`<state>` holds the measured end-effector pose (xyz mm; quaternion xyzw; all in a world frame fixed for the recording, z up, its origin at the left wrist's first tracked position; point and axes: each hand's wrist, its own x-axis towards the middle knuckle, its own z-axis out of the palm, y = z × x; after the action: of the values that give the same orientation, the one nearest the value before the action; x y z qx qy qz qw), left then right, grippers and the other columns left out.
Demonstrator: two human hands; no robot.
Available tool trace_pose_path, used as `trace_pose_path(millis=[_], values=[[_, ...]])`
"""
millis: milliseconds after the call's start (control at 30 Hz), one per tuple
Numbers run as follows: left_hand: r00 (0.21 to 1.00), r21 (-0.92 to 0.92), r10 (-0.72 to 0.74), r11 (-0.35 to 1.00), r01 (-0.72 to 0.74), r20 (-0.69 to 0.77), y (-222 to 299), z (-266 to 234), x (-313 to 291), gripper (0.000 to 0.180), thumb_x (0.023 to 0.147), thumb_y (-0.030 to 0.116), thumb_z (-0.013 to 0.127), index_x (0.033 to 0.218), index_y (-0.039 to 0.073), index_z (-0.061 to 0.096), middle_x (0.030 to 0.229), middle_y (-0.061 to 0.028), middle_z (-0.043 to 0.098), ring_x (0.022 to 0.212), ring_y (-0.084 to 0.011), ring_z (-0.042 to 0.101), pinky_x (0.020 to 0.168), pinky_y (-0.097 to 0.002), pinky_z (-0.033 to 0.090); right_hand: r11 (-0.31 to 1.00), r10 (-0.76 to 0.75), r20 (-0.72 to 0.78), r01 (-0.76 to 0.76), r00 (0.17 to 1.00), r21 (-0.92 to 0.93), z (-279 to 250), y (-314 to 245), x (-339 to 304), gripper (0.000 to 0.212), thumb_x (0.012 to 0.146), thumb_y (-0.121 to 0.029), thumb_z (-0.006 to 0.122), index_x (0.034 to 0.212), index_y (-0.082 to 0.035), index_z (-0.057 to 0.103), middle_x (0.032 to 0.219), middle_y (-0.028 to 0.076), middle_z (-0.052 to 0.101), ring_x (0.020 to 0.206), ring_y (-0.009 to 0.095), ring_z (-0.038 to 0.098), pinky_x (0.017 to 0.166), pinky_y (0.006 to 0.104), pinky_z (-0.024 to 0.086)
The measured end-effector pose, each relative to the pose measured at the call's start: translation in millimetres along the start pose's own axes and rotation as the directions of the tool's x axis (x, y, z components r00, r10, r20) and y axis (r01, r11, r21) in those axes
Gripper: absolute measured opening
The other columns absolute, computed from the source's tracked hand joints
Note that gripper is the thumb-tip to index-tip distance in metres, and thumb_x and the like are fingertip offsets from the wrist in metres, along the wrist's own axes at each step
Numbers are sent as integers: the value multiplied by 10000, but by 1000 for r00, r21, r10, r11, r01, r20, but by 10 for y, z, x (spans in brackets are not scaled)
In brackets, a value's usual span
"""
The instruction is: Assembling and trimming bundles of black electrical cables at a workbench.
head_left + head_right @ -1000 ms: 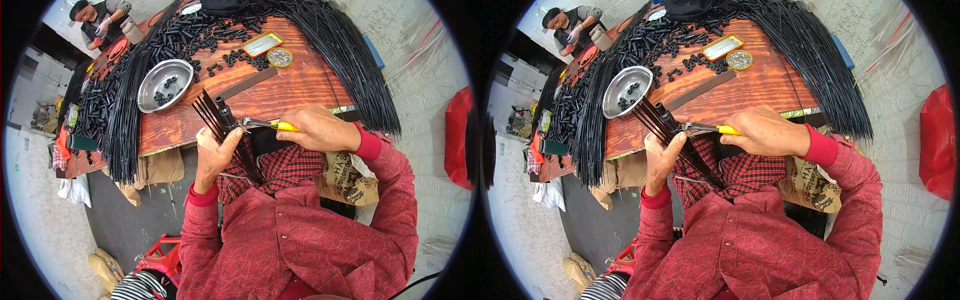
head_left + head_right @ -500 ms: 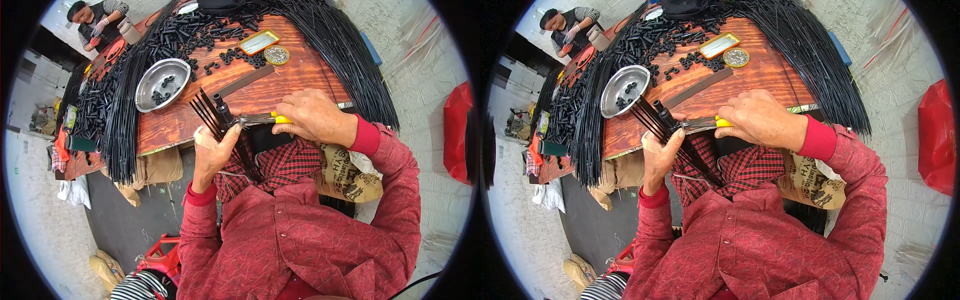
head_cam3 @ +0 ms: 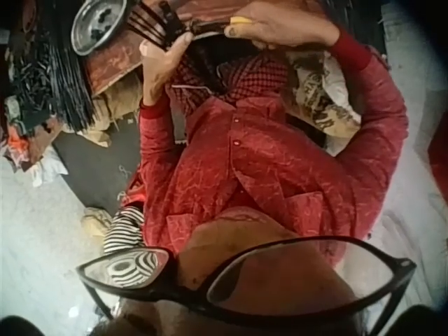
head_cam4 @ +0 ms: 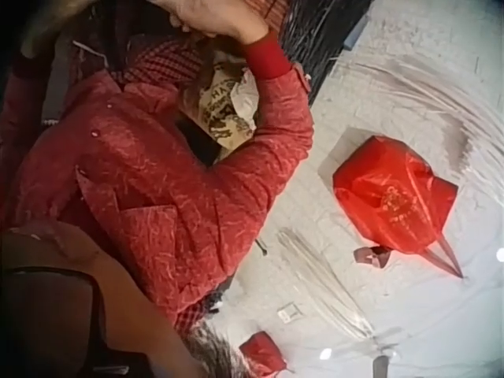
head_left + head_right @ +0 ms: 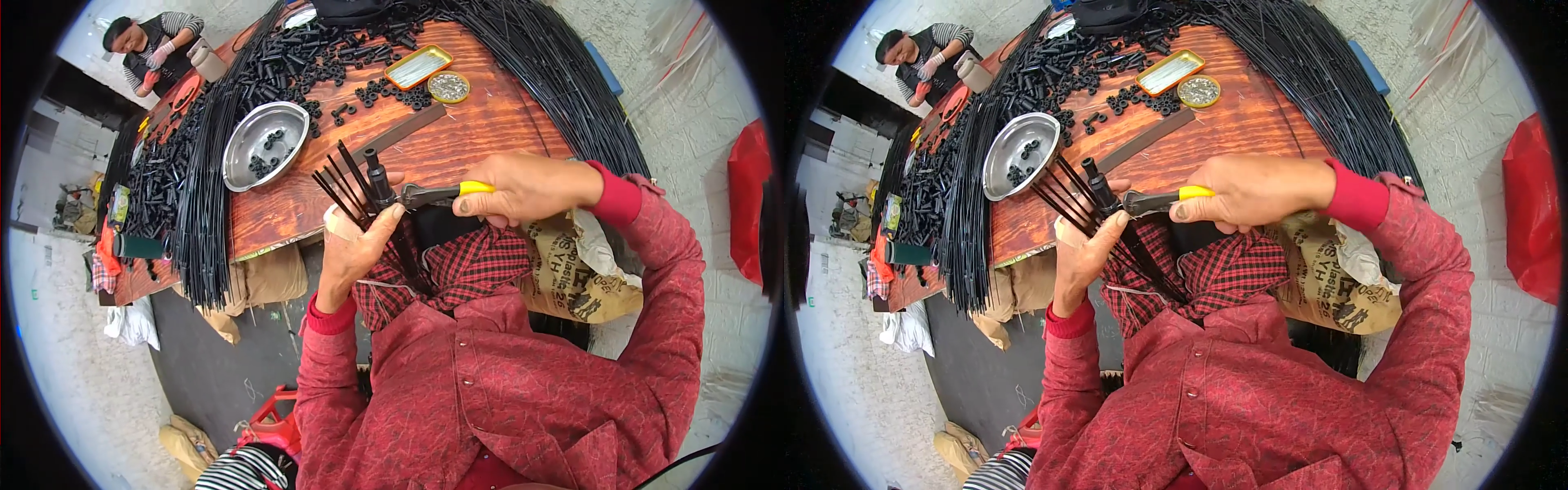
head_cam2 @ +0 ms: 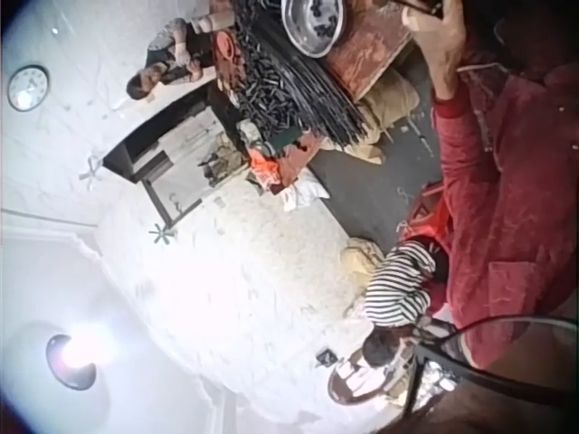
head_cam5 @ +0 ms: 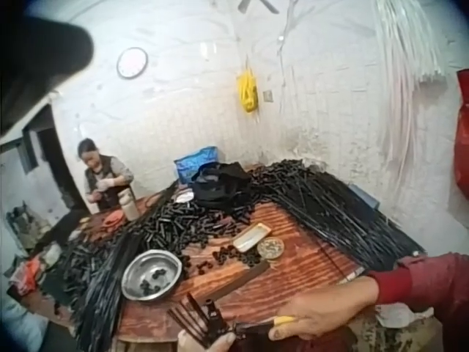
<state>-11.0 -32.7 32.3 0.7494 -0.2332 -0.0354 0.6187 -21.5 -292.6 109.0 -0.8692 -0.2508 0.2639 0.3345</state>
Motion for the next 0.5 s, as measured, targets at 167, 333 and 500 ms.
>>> trace_pose_path(millis=[167, 333, 500], values=[[982, -208, -163, 961, 181, 100, 96, -28, -69, 477, 804, 110, 770, 1246, -5, 633, 869, 32, 585, 805, -66, 530, 743, -232, 443, 776, 96, 429, -337, 898, 533, 72, 252, -5, 582, 1010, -583, 376, 809, -69, 558, 611, 37, 551, 531, 106, 548, 463, 246, 445], [967, -292, -206, 925, 243, 153, 173, -25, -149, 543, 742, 179, 831, 1213, -21, 650, 887, 24, 600, 807, -74, 536, 750, -226, 428, 530, -239, 553, -370, 798, 763, 388, 472, 30, 631, 1017, -614, 253, 639, -122, 364, 539, 50, 458, 445, 142, 475, 388, 241, 369], [957, -302, -223, 914, 272, 186, 275, -37, -188, 603, 697, 247, 870, 1194, -20, 657, 894, 5, 629, 806, -92, 569, 736, -233, 441, 652, -168, 515, -297, 841, 698, 347, 378, 10, 662, 1023, -603, 237, 639, -94, 417, 517, 48, 471, 424, 135, 468, 377, 242, 344]])
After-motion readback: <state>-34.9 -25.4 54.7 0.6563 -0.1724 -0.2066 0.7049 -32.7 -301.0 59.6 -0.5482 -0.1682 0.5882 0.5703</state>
